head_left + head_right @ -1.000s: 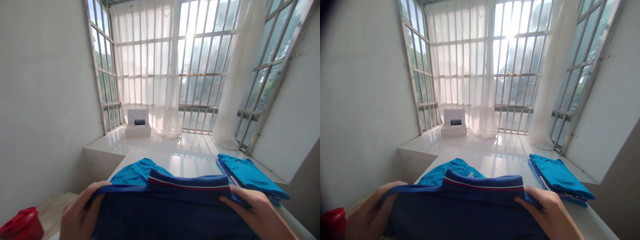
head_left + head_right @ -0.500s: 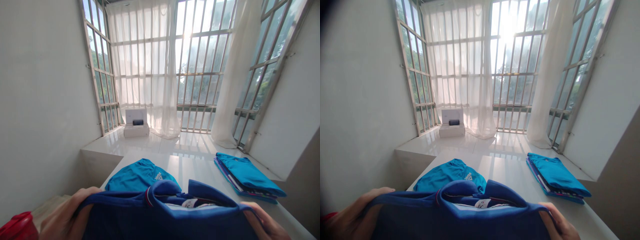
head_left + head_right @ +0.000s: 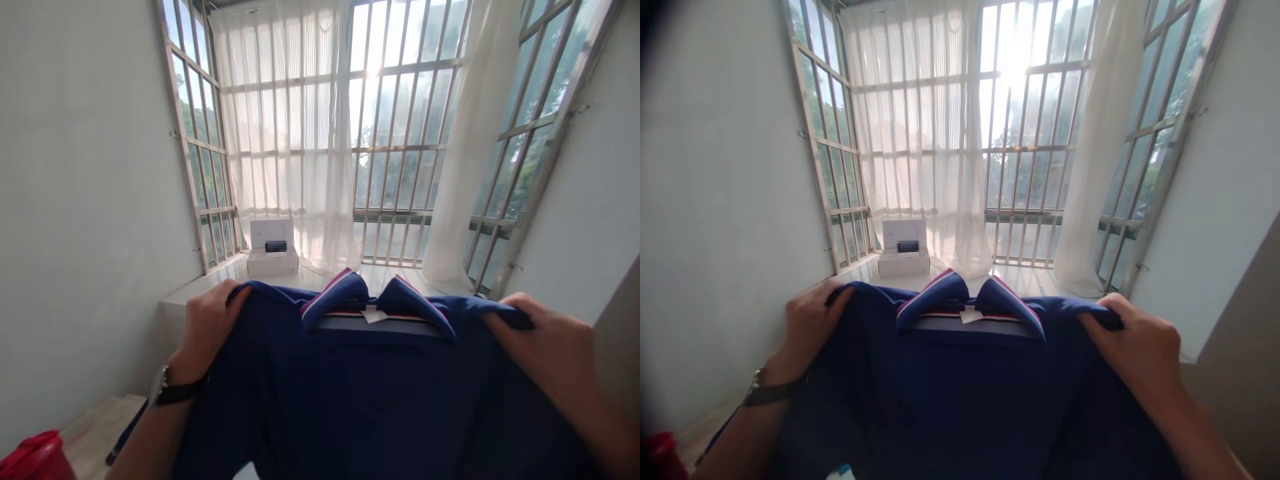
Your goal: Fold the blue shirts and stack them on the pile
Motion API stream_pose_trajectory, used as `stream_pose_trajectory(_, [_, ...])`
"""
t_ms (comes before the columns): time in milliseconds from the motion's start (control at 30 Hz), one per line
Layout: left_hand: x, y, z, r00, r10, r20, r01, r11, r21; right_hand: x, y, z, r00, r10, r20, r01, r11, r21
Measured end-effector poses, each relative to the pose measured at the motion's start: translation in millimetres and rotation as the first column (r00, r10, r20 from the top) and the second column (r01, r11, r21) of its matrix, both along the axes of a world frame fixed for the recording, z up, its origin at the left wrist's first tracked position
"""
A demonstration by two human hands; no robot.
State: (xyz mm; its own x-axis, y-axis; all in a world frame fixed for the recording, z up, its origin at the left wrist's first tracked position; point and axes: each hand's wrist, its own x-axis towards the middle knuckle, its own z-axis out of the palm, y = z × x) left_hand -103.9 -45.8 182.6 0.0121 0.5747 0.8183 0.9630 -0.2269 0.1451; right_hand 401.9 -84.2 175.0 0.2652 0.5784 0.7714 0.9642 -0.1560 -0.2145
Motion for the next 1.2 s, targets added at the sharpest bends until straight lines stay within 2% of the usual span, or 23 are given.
stream_pose_trajectory(33, [13.1, 32.2, 1.8, 0.998, 0.019, -0.057, -0.025, 0.994, -0.109, -6.6, 23.7, 8.3, 0.999, -0.018, 0.03, 0.02, 0.996, -0.083])
stream_pose_trajectory(100, [39.9, 83.5, -6.6, 0.992, 0.017, -0.127, -0.058, 0.943, -0.328, -20.0, 64.7, 11.2, 0.99, 0.016, 0.141, 0.015, 0.977, -0.212])
stream_pose_trajectory(167, [63.1, 109.5, -32.1, 0.985, -0.037, -0.171, -0.044, 0.893, -0.447, -31.7, 90.1, -7.4, 0.97, 0.068, 0.232, -0.011, 0.971, -0.239])
stream_pose_trajectory(233, [79.5, 111.3, -71.5, 0.98, -0.075, -0.185, -0.028, 0.866, -0.499, -41.4, 96.3, -45.5, 0.964, 0.115, 0.24, -0.051, 0.965, -0.256])
stream_pose_trajectory(300, [88.9, 98.1, -117.0, 0.976, -0.108, -0.187, -0.014, 0.832, -0.554, -49.8, 86.7, -96.8, 0.958, 0.232, 0.168, -0.17, 0.933, -0.316])
stream_pose_trajectory(333, [91.5, 89.4, -139.1, 0.975, -0.121, -0.188, -0.014, 0.807, -0.59, -53.6, 78.3, -124.5, 0.949, 0.291, 0.122, -0.227, 0.898, -0.378])
stream_pose_trajectory(400, [94.1, 73.6, -176.6, 0.973, -0.125, -0.193, -0.049, 0.708, -0.705, -59.9, 59.5, -177.8, 0.943, 0.334, 0.008, -0.282, 0.809, -0.515])
stream_pose_trajectory(467, [94.5, 64.0, -201.1, 0.974, -0.127, -0.188, -0.059, 0.659, -0.75, -63.3, 44.1, -220.9, 0.958, 0.271, -0.091, -0.267, 0.738, -0.62])
stream_pose_trajectory(567, [93.2, 64.1, -213.7, 0.975, -0.14, -0.173, -0.046, 0.635, -0.771, -62.5, 35.8, -256.1, 0.989, 0.124, -0.08, -0.144, 0.705, -0.694])
stream_pose_trajectory(667, [89.5, 76.5, -211.6, 0.972, -0.168, -0.164, -0.033, 0.592, -0.805, -56.7, 43.3, -261.4, 1.0, 0.023, -0.017, -0.028, 0.673, -0.739])
stream_pose_trajectory(733, [85.6, 87.0, -209.2, 0.968, -0.191, -0.164, -0.027, 0.571, -0.82, -50.8, 52.6, -257.3, 1.0, 0.022, 0.006, -0.01, 0.639, -0.769])
stream_pose_trajectory(800, [80.4, 96.6, -208.2, 0.963, -0.218, -0.159, -0.013, 0.552, -0.834, -42.8, 62.7, -252.6, 0.997, 0.078, 0.011, -0.039, 0.618, -0.785])
stream_pose_trajectory(900, [71.5, 107.3, -210.1, 0.951, -0.277, -0.136, 0.034, 0.532, -0.846, -25.9, 77.9, -249.3, 0.973, 0.222, -0.065, -0.187, 0.593, -0.783])
stream_pose_trajectory(1000, [63.1, 114.1, -215.6, 0.935, -0.336, -0.115, 0.097, 0.553, -0.828, -5.9, 91.6, -249.6, 0.917, 0.369, -0.152, -0.347, 0.551, -0.759])
stream_pose_trajectory(1067, [59.6, 118.3, -218.7, 0.929, -0.355, -0.106, 0.131, 0.582, -0.802, 5.4, 99.3, -249.2, 0.885, 0.438, -0.16, -0.402, 0.544, -0.736])
stream_pose_trajectory(1133, [58.9, 121.8, -218.3, 0.925, -0.367, -0.095, 0.161, 0.607, -0.778, 12.3, 105.5, -246.5, 0.859, 0.492, -0.141, -0.437, 0.561, -0.703])
stream_pose_trajectory(1200, [60.8, 120.8, -212.9, 0.927, -0.362, -0.095, 0.17, 0.634, -0.754, 13.1, 107.7, -241.3, 0.843, 0.53, -0.091, -0.456, 0.615, -0.643])
